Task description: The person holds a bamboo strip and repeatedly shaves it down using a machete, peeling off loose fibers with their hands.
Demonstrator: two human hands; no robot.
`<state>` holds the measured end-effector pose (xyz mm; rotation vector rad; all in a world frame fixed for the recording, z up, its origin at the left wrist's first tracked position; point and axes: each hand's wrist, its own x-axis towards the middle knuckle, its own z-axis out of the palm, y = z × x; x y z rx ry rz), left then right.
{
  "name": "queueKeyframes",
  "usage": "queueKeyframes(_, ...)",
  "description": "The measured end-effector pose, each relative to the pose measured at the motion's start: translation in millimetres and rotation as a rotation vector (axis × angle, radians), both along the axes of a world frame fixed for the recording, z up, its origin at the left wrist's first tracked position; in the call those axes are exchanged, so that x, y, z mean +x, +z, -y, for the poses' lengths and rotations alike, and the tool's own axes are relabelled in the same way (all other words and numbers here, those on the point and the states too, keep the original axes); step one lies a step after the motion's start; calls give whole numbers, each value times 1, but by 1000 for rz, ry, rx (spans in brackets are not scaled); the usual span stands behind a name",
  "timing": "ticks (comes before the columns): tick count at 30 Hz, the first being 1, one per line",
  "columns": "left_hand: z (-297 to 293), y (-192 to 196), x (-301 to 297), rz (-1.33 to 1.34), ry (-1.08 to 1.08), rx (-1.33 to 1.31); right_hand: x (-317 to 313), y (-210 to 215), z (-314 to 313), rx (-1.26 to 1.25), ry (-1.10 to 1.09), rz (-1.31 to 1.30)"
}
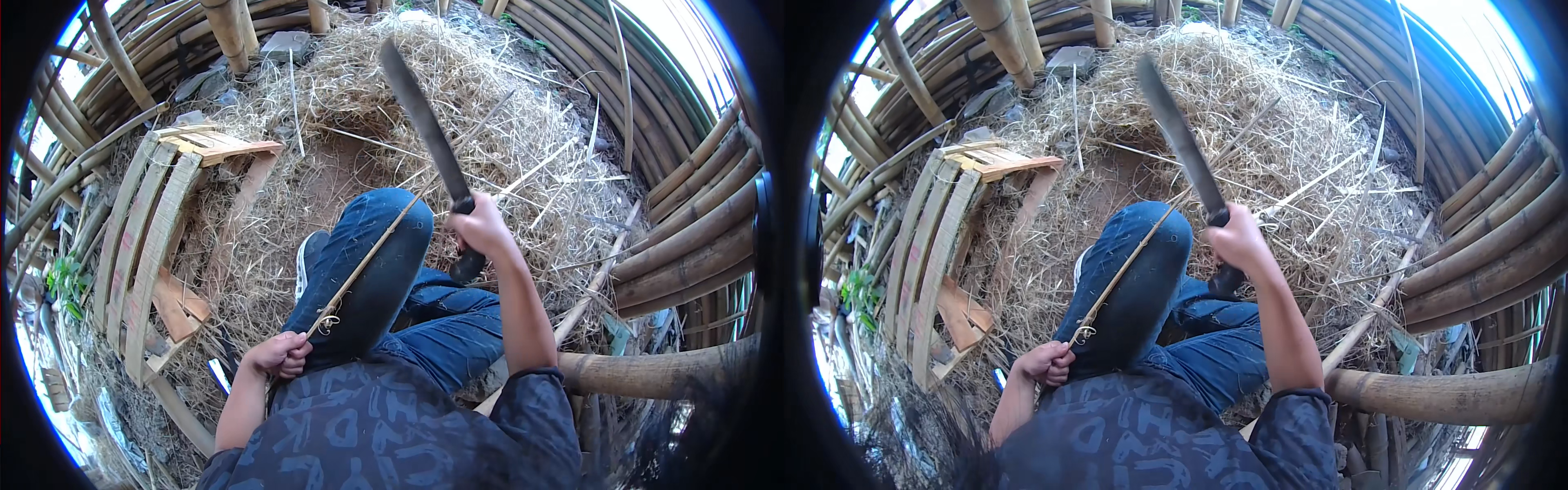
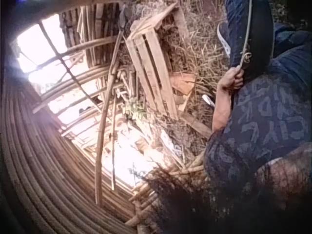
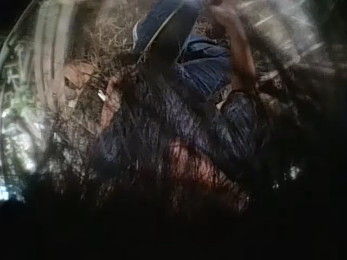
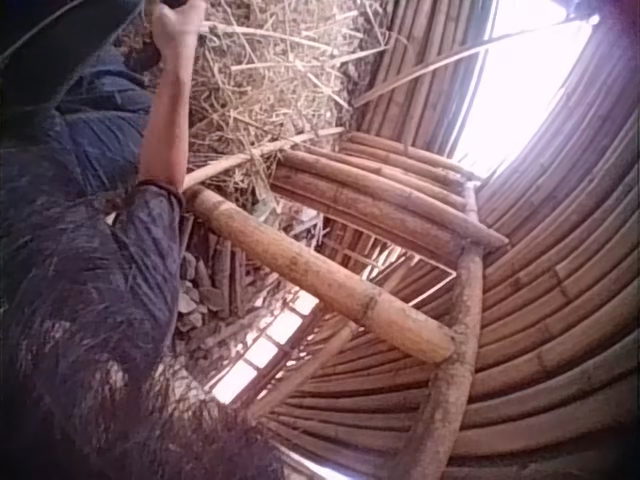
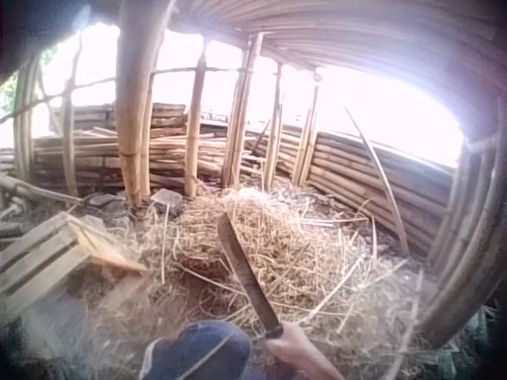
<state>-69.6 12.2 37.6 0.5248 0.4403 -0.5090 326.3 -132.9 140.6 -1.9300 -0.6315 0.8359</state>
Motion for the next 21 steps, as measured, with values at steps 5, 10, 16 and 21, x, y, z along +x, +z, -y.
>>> queueKeyframes(5, -1, 1, -3, -33, 2, 10, 3, -5, -4, 9, -25, 23)
queueKeyframes(10, 1, -1, -5, 0, 8, 38, -4, -5, 3, 33, -21, 0)
queueKeyframes(16, 8, 5, -2, 4, 29, 163, -8, -8, 9, 52, -21, -78)
queueKeyframes(21, 11, 5, -3, 12, 41, 221, -13, -4, 12, 54, -8, -102)
